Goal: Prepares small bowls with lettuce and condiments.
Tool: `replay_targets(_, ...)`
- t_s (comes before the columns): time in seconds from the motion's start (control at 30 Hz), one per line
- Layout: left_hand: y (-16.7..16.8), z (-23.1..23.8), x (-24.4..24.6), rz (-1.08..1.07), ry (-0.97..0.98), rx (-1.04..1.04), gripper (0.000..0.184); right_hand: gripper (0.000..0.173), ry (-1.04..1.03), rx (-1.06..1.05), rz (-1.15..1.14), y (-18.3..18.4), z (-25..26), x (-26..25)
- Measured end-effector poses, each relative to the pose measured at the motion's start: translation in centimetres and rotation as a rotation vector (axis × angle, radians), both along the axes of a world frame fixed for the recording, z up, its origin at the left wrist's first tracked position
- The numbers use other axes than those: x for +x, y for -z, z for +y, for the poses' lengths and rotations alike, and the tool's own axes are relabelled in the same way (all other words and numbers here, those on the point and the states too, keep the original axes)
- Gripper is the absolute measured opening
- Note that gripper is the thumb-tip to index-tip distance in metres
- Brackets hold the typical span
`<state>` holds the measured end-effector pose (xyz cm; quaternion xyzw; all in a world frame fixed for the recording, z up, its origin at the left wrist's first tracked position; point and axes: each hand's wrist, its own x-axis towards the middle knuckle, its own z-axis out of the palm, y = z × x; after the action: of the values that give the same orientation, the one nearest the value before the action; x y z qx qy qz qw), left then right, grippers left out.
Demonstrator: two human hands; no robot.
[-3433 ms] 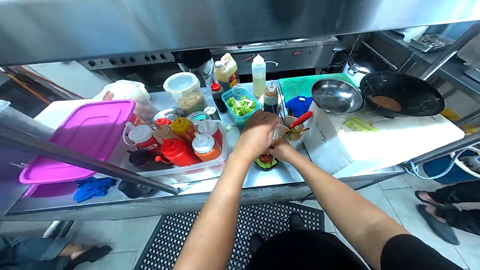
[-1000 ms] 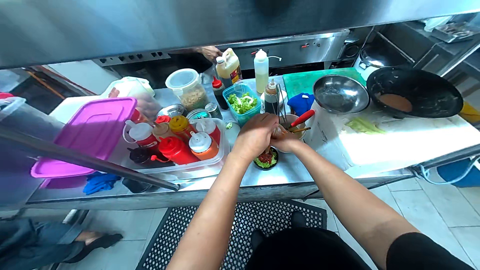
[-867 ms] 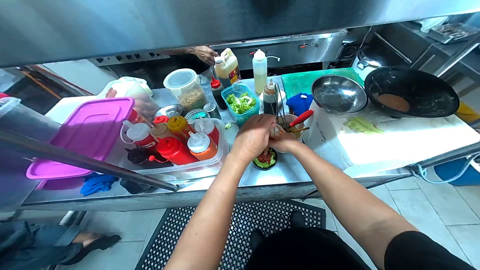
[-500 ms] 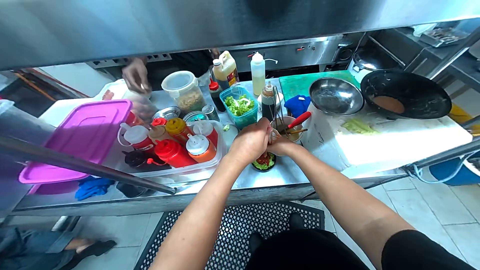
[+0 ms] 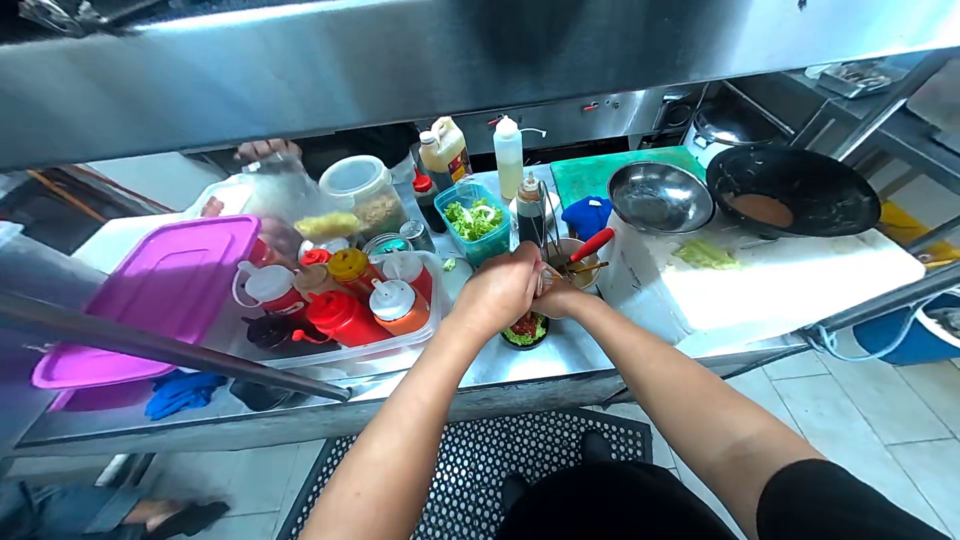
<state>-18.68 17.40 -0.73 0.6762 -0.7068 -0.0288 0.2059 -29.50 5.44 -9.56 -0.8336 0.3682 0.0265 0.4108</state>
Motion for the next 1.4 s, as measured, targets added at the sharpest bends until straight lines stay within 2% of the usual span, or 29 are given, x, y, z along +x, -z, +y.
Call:
replay_targets(0.17, -0.2, 0.0, 0.0, -0.003, 0.006, -0.008, 0.023, 0.048, -0.035, -0.038, 0.024, -0.1, 0.3, 0.0)
replay_targets(0.33, -0.5, 0.2, 0.0, -0.018, 0.013, -0.004, 0.023, 0.046, -0.060, -0.059, 0.058, 2.5, -0.6, 0.5)
replay_targets(0.5, -1.1, 0.2, 0.2, -0.019, 0.005, -0.037, 0.023, 0.039, -0.141, -0.114, -0.008, 3.9, -1.4, 0.9)
replay_targets(0.73, -0.9, 0.3, 0.4, -0.040, 0.005, -0.041, 0.023, 0.038, -0.145, -0.128, 0.009, 4.4, -1.1, 1.3)
replay_targets(0.87, -1.0, 0.5, 0.5, -0.027, 0.005, -0.048, 0.023, 0.044, -0.134, -0.133, 0.084, 3.9, -0.8, 1.3)
replay_targets(1.1, 0.2, 0.4, 1.4, -0.031, -0.006, -0.073, 0.022, 0.039, -0.190, -0.195, 0.076, 5.2, -0.2, 0.5)
replay_targets(1.23, 0.5, 0.3, 1.7, -0.025, -0.007, -0.092, 0.023, 0.038, -0.211, -0.170, 0.018, 4.8, -0.1, 0.1)
replay_targets(1.4, -0.2, 1.0, 2.4, -0.013, -0.052, -0.120, 0.022, 0.029, -0.174, -0.151, -0.123, 2.3, -0.1, -0.6)
